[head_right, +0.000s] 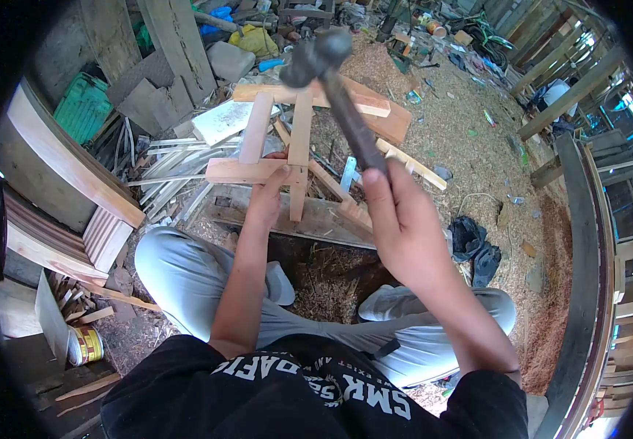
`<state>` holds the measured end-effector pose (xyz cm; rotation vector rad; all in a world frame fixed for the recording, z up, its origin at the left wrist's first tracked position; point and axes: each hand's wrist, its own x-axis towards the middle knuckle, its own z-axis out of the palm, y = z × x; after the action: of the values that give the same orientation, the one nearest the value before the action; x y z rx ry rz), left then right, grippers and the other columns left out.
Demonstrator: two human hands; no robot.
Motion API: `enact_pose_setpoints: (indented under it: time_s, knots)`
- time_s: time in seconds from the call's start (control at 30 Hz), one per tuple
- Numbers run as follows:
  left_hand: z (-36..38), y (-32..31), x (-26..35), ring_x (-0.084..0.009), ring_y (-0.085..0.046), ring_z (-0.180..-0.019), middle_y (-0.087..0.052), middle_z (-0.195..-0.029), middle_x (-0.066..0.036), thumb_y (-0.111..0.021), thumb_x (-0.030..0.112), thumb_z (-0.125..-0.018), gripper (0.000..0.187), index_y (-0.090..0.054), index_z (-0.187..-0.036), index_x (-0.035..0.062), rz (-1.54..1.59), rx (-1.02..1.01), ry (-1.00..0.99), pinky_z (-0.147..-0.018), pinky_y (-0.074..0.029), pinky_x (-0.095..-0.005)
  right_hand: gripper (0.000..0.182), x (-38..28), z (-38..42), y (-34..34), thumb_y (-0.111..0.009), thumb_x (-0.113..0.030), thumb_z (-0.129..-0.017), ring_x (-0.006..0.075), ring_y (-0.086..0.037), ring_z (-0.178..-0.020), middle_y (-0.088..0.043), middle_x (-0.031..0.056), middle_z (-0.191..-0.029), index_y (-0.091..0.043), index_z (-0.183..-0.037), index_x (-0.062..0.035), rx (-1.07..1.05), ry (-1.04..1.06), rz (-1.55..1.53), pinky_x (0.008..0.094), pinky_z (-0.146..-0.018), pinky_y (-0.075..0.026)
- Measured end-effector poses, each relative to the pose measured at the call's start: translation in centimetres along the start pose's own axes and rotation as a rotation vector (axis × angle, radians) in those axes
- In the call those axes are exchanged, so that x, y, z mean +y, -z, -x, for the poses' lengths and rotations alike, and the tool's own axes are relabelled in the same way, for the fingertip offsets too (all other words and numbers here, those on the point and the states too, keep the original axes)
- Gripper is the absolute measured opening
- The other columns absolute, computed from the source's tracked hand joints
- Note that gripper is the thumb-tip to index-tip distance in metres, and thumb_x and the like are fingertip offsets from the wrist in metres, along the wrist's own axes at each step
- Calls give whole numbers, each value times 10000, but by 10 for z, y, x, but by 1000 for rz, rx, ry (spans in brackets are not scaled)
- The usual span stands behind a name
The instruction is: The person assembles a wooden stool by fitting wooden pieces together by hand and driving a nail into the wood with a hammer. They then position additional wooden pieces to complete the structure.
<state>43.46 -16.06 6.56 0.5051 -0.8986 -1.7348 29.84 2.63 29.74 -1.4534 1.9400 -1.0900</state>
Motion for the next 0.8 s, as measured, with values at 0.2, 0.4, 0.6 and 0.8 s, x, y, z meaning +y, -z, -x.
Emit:
enact_pose_setpoints:
  time_s: [0.2,0.4,0.6,0.8]
  knots:
    - [0,6,-2,-182,-610,-1213,-620,-1338,-88,-663,51,-967,303,-563,-1253,59,-25,8,-27,-1054,-501,-364,332,65,4,-30,-558,-314,-1075,434,-632,-659,-591,252,-676,-545,-1010,12,24,235,424,481,-636,-486]
    - [3,0,2,-177,-605,-1201,-619,-1344,-83,-673,50,-963,289,-561,-1230,64,-6,6,-2,-1053,-500,-361,344,18,2,-16,-517,-323,-1104,213,-607,-626,-570,133,-653,-568,-994,-1,-114,-43,62,369,-583,-459]
    - [0,7,-5,-179,-574,-1237,-632,-1317,-68,-704,109,-952,303,-602,-1236,86,33,22,-2,-1087,-429,-374,349,40,-1,-27,-475,-297,-1115,216,-589,-586,-566,157,-645,-571,-971,6,136,117,57,386,-587,-472]
    - [2,3,-1,-192,-564,-1270,-627,-1353,-79,-704,101,-951,295,-603,-1227,78,16,-23,-18,-1108,-419,-391,394,44,-5,-20,-492,-353,-1106,249,-621,-606,-596,158,-653,-604,-998,10,-104,-94,208,391,-609,-481]
